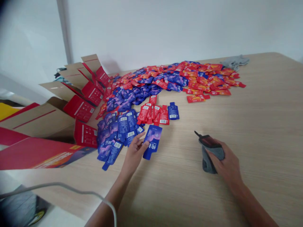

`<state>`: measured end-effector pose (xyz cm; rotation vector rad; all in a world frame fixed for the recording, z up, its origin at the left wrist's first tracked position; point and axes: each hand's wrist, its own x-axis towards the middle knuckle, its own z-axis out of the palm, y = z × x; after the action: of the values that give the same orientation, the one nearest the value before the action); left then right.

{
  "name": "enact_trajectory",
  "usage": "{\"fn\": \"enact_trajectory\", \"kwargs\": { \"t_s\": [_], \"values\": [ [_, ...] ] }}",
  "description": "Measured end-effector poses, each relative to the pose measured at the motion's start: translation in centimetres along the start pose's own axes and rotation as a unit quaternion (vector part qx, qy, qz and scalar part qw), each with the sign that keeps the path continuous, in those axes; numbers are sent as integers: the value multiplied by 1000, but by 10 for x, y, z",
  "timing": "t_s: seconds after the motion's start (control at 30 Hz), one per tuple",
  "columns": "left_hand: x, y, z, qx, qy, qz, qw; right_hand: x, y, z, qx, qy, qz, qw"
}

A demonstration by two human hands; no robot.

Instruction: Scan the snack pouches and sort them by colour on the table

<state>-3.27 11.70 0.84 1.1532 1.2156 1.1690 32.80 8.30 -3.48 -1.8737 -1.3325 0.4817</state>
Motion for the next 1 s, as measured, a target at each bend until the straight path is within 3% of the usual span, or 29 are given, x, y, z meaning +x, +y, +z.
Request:
{"fn": "enact_trajectory", "kwargs": {
  "t_s": [0.17,0.33,0.47,0.57,0.67,0.77,0.87,1.0],
  "values": [
    [25,25,-41,3,133,38,990,0,-1,-3,-2,-14,6,1000],
    [50,27,-88,70,227,80,968,1,-3,-3,8,-23,22,999],
    [70,17,-116,188,249,68,948,1,-4,-3,8,-28,34,999],
    [70,8,-126,267,240,65,931,1,-2,-2,7,-33,42,999],
    [55,-3,-129,401,215,109,884,1,0,-1,9,-42,29,999],
    [34,-14,-120,465,188,152,852,2,2,0,4,-36,10,999],
    [14,-20,-98,490,162,193,834,3,3,1,2,-32,3,999],
    [-5,-22,-55,519,81,252,813,4,5,3,10,-34,-22,999]
  ]
}}
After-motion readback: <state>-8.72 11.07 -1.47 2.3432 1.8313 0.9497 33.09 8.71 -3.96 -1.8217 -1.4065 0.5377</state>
